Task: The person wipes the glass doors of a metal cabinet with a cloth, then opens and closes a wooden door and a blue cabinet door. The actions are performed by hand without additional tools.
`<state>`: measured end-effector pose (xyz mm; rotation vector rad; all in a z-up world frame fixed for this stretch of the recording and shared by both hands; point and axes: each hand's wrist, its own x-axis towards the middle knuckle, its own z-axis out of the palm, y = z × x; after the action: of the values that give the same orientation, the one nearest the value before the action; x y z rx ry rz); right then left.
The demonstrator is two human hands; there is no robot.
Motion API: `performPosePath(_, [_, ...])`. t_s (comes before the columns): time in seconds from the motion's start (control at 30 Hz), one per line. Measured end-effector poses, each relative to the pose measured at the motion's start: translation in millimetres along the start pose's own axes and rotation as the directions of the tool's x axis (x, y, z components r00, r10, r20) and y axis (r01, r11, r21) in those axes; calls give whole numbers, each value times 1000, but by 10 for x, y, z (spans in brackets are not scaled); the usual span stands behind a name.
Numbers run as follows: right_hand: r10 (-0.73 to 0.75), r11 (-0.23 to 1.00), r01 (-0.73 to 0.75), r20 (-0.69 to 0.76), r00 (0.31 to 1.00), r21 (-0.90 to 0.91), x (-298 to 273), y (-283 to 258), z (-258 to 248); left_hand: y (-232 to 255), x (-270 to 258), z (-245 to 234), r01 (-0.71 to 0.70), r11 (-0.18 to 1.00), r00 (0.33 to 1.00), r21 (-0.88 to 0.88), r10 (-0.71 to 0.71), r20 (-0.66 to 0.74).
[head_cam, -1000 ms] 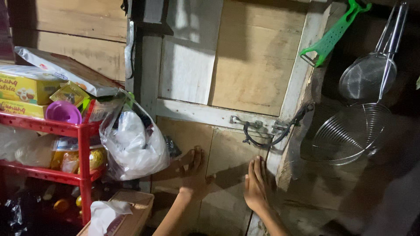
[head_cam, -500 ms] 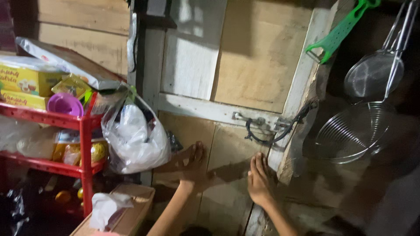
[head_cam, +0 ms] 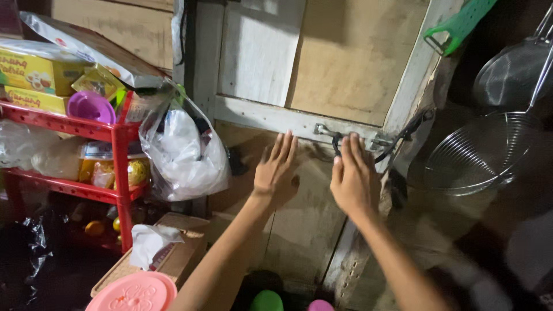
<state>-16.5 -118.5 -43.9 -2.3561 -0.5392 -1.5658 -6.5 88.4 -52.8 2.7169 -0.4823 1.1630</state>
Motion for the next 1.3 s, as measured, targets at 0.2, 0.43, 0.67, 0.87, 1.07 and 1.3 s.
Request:
performPosePath(0.2, [118,993,-119,228,966,-10,219,410,295,3,246,-156,31,1000,995,0,-31,96])
performPosePath(0.43, [102,995,-104,242,965,-5,86,595,513,14,362,-112,34,995,971,98,-56,231])
performPosePath(0.67, [72,997,-73,226,971,-2,88,602,476,-32,272,-77,0,986,985,166,-29,172])
performPosePath(0.87, [43,999,-34,232,972,-40,129,568,382,-7,316,-56,16,978,972,209,-64,225])
performPosePath(1.07, [56,996,-34,273,960,-88,186,578,347,-15,320,-119,19,982,976,190,-60,209])
performPosePath(1.3, [115,993,-119,303,946,-5,199,457,242,-44,485,90,123,986,955,-116,-86,283])
